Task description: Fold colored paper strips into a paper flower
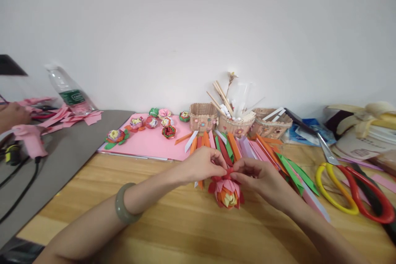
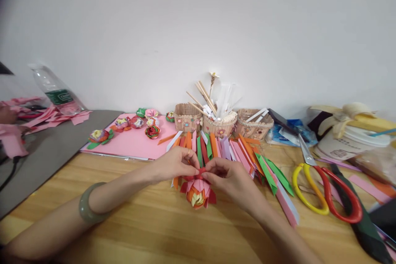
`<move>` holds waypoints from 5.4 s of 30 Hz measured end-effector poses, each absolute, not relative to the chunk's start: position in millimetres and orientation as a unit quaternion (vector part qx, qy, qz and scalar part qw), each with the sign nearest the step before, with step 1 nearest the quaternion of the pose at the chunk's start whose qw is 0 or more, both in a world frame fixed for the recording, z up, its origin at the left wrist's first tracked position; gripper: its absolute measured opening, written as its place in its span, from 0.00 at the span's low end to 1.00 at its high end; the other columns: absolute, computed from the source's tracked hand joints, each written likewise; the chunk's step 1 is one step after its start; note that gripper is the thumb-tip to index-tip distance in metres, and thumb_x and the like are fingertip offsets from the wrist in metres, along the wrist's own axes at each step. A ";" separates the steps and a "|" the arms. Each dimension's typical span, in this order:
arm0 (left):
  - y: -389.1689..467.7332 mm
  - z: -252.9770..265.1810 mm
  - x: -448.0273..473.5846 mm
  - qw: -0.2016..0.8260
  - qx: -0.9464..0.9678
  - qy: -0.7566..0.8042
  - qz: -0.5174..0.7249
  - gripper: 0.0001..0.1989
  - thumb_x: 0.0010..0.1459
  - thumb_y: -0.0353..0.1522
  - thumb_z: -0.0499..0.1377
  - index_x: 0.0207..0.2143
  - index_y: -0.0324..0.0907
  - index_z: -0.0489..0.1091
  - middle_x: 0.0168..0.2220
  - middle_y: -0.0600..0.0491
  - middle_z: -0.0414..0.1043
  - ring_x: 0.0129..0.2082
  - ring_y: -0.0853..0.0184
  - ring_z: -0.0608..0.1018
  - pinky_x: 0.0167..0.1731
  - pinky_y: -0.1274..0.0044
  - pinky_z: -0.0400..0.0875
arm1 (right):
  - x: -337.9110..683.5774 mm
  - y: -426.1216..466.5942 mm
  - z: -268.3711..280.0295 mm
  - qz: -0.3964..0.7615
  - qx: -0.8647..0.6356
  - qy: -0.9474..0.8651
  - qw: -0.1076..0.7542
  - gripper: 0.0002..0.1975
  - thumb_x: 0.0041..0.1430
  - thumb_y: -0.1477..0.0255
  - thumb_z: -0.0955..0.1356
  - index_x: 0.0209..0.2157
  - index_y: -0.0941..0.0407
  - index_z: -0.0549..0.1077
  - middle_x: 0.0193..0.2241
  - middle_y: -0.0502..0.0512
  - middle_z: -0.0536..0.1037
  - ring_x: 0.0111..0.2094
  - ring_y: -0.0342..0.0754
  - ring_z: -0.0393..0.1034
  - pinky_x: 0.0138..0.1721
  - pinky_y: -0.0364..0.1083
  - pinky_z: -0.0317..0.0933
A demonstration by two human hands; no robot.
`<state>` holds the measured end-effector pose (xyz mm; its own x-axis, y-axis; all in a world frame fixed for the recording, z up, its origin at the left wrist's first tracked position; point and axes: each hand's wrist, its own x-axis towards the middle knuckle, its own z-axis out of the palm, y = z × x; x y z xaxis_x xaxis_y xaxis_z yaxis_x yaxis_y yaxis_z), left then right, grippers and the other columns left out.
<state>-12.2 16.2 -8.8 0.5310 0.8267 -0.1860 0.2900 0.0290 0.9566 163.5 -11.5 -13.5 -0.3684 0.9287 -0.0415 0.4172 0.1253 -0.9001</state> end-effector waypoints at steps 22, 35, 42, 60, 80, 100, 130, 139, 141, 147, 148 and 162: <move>11.5 -16.0 -11.5 0.479 0.736 0.396 0.270 0.04 0.47 0.26 0.54 0.25 0.40 0.68 0.24 0.57 0.70 0.27 0.71 0.73 0.29 0.80 0.65 | 167.6 -13.4 -22.5 0.255 -0.464 -0.800 0.282 0.10 0.58 0.68 0.62 0.31 0.56 0.73 0.27 0.52 0.77 0.27 0.44 0.68 0.28 0.41 0.60; 24.2 -7.6 -15.8 0.599 0.651 0.410 0.220 0.17 0.57 0.38 0.48 0.38 0.35 0.68 0.32 0.47 0.74 0.27 0.71 0.74 0.26 0.80 0.67 | 173.9 -4.4 -17.7 0.484 -0.476 -0.673 0.293 0.14 0.51 0.62 0.67 0.35 0.58 0.74 0.31 0.54 0.77 0.31 0.46 0.69 0.32 0.43 0.62; 19.3 -4.4 -13.7 0.584 0.668 0.417 0.198 0.12 0.53 0.33 0.54 0.33 0.35 0.74 0.31 0.50 0.75 0.29 0.71 0.74 0.27 0.82 0.65 | 168.3 -8.0 -19.5 0.462 -0.477 -0.680 0.312 0.15 0.51 0.62 0.67 0.37 0.56 0.67 0.29 0.55 0.79 0.31 0.48 0.72 0.31 0.44 0.63; 17.2 -3.0 -13.0 0.591 0.656 0.418 0.215 0.03 0.42 0.27 0.59 0.25 0.36 0.70 0.22 0.56 0.69 0.23 0.73 0.70 0.26 0.81 0.63 | 162.8 -11.5 -5.5 0.562 -0.464 -0.616 0.298 0.12 0.44 0.65 0.71 0.28 0.58 0.71 0.24 0.49 0.73 0.25 0.42 0.68 0.27 0.40 0.60; 16.1 -23.3 -10.0 0.520 0.672 0.430 0.305 0.03 0.44 0.27 0.56 0.23 0.40 0.63 0.22 0.57 0.68 0.25 0.71 0.71 0.25 0.80 0.63 | 167.3 -13.3 -25.4 0.210 -0.475 -0.798 0.307 0.13 0.59 0.69 0.60 0.39 0.54 0.74 0.33 0.55 0.78 0.31 0.48 0.72 0.32 0.44 0.62; 26.0 -8.3 -18.0 0.689 0.510 0.393 0.332 0.25 0.51 0.50 0.52 0.41 0.40 0.69 0.39 0.46 0.74 0.33 0.67 0.74 0.25 0.81 0.61 | 172.0 -8.4 -6.5 0.437 -0.518 -0.627 0.385 0.17 0.46 0.59 0.68 0.33 0.58 0.74 0.23 0.51 0.76 0.17 0.39 0.60 0.16 0.38 0.53; 18.1 -19.1 -12.1 0.816 0.396 0.248 0.341 0.11 0.42 0.28 0.66 0.30 0.34 0.71 0.28 0.51 0.73 0.28 0.74 0.75 0.32 0.82 0.67 | 178.0 -12.5 -5.9 0.252 -0.479 -0.706 0.456 0.17 0.51 0.63 0.67 0.43 0.53 0.70 0.39 0.55 0.75 0.37 0.50 0.70 0.37 0.48 0.64; 14.3 -19.4 -10.8 0.825 0.410 0.238 0.308 0.12 0.42 0.29 0.66 0.32 0.33 0.72 0.29 0.51 0.72 0.30 0.71 0.74 0.36 0.77 0.67 | 175.1 -13.5 -0.4 0.316 -0.427 -0.755 0.384 0.20 0.52 0.61 0.67 0.47 0.51 0.70 0.43 0.56 0.70 0.46 0.52 0.64 0.46 0.50 0.60; 13.6 -18.6 -10.3 0.823 0.421 0.244 0.292 0.15 0.41 0.29 0.67 0.33 0.33 0.72 0.30 0.50 0.72 0.30 0.70 0.74 0.35 0.77 0.67 | 176.2 -13.5 2.5 0.344 -0.430 -0.748 0.371 0.18 0.56 0.61 0.63 0.46 0.52 0.72 0.42 0.56 0.71 0.45 0.52 0.65 0.44 0.50 0.61; 6.9 -10.8 -5.8 0.760 0.518 0.271 0.284 0.31 0.35 0.21 0.67 0.46 0.41 0.67 0.33 0.55 0.73 0.28 0.75 0.73 0.32 0.82 0.67 | 172.8 -16.6 2.1 0.297 -0.421 -0.756 0.403 0.10 0.55 0.67 0.65 0.38 0.53 0.75 0.38 0.56 0.74 0.40 0.49 0.69 0.40 0.48 0.64; 5.3 -9.5 -5.3 0.743 0.537 0.278 0.286 0.35 0.35 0.21 0.67 0.49 0.42 0.64 0.37 0.53 0.72 0.28 0.75 0.73 0.31 0.82 0.67 | 171.8 -17.7 1.6 0.287 -0.412 -0.763 0.407 0.08 0.55 0.68 0.66 0.36 0.53 0.75 0.37 0.56 0.75 0.39 0.49 0.69 0.40 0.47 0.64; -7.8 1.4 -0.1 0.654 0.603 0.323 0.323 0.24 0.35 0.25 0.67 0.39 0.39 0.66 0.38 0.51 0.70 0.37 0.67 0.72 0.38 0.76 0.66 | 168.2 -30.7 5.2 0.095 -0.292 -0.836 0.454 0.08 0.51 0.80 0.67 0.31 0.53 0.74 0.27 0.53 0.77 0.31 0.47 0.71 0.32 0.46 0.66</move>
